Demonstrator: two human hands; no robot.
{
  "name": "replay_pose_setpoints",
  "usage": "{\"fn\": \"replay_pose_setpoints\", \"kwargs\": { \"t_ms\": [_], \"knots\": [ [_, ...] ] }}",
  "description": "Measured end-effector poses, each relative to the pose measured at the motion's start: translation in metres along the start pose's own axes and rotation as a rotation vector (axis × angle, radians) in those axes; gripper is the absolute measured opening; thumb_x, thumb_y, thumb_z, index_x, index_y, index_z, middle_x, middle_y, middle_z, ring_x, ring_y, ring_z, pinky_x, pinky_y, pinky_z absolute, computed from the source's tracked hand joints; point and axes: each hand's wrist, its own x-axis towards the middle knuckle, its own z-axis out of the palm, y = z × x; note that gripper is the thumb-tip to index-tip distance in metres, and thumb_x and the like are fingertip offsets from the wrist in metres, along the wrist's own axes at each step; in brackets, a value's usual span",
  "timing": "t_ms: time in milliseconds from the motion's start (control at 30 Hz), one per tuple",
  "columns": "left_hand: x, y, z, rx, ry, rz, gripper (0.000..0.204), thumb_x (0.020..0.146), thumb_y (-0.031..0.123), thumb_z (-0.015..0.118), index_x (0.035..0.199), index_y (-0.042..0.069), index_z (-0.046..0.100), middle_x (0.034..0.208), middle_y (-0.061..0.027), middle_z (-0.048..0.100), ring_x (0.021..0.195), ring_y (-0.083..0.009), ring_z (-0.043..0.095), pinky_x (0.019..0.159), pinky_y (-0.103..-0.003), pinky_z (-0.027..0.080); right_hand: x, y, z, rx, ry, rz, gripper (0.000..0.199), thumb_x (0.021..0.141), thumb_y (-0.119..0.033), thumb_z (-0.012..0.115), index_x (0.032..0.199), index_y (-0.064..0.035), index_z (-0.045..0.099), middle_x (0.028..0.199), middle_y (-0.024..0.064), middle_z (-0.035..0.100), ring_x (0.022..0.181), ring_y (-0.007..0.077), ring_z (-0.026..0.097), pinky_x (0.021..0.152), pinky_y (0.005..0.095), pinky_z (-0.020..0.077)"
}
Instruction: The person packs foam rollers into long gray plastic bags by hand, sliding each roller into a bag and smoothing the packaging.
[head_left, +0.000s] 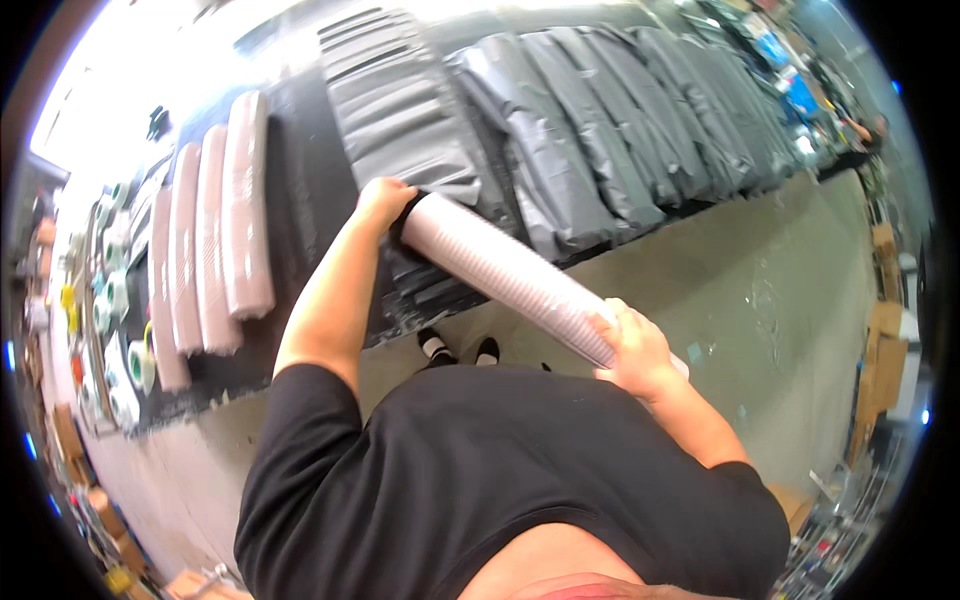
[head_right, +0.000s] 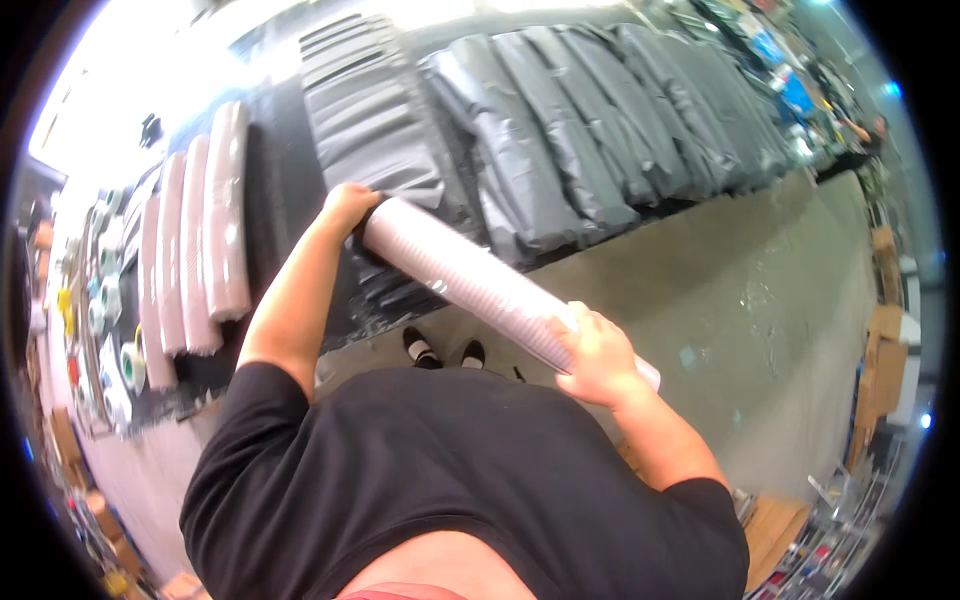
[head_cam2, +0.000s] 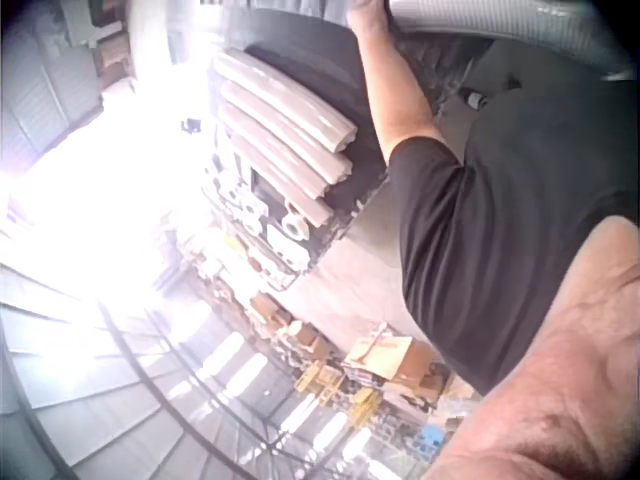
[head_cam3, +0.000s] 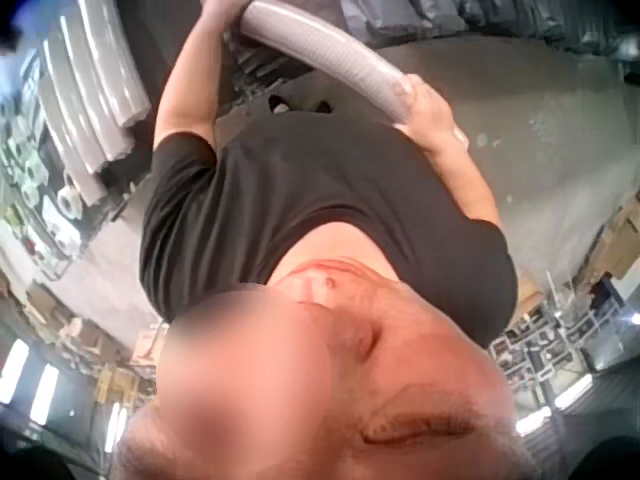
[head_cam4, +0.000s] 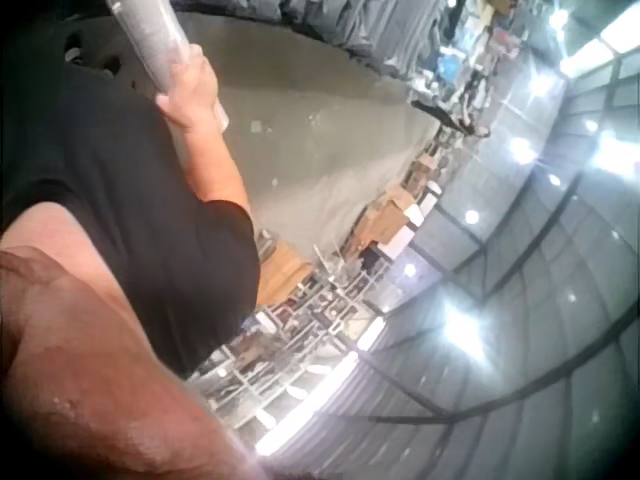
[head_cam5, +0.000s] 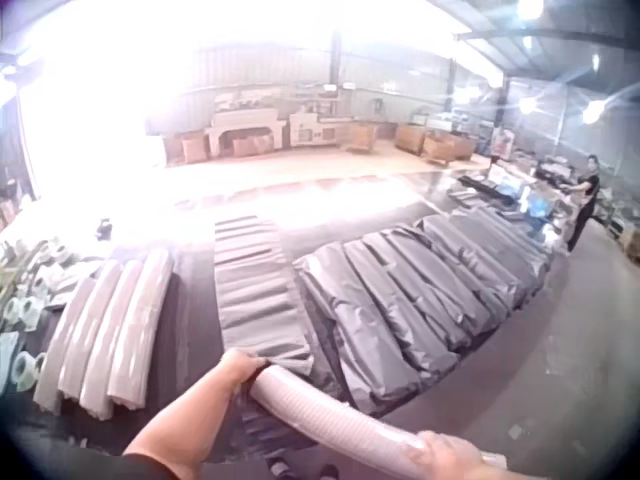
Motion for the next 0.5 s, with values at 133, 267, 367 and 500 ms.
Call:
{"fn": "replay_pose_setpoints", "kwargs": {
  "t_ms": [133, 267, 367, 500],
  "knots": [
    [-0.057, 0.019, 0.003, 0.126, 0.517, 0.620, 0.012, 0.083, 0.019, 0.067, 0.086, 0.009, 0.073, 0.091, -0.0099, 0.066, 0.089, -0.0305, 0.064, 0.078, -0.039, 0.051, 0.019, -0.010, -0.032, 0.208, -0.292, 0.160, 0.094, 0.062, -0.025, 0.076, 0.148, -0.0201, 0.037, 0.135, 0.0181, 0.046, 0.118, 0.0364, 0.053, 0.099, 0.0421, 0.0458],
    [-0.090, 0.035, 0.016, 0.491, 0.822, 1.003, 0.033, 0.071, 0.011, 0.073, 0.103, 0.013, 0.067, 0.108, -0.0027, 0.064, 0.106, -0.0268, 0.059, 0.093, -0.043, 0.044, 0.027, 0.003, -0.038, 1.223, -0.518, 0.358, 0.113, 0.059, -0.022, 0.077, 0.155, -0.0093, 0.019, 0.149, 0.0153, 0.040, 0.134, 0.0247, 0.041, 0.110, 0.0332, 0.0325],
    [-0.098, 0.028, 0.041, 0.246, 1.008, 0.544, 0.059, 0.069, 0.012, 0.073, 0.124, 0.002, 0.053, 0.116, -0.0157, 0.063, 0.107, -0.0356, 0.059, 0.096, -0.044, 0.042, 0.027, 0.010, -0.025, 1.528, -0.483, 0.373, 0.113, 0.058, -0.018, 0.078, 0.154, -0.0049, 0.020, 0.149, 0.0135, 0.039, 0.135, 0.0231, 0.039, 0.113, 0.0330, 0.0295],
    [-0.091, -0.004, 0.047, -0.233, 0.286, 0.050, 0.044, 0.073, 0.011, 0.066, 0.114, -0.002, 0.054, 0.103, -0.0230, 0.065, 0.093, -0.0408, 0.062, 0.087, -0.046, 0.047, 0.042, 0.005, -0.024, 1.538, -0.492, 0.312, 0.112, 0.058, -0.016, 0.079, 0.153, -0.0016, 0.022, 0.148, 0.0135, 0.041, 0.135, 0.0233, 0.039, 0.113, 0.0322, 0.0279]
  ]
}}
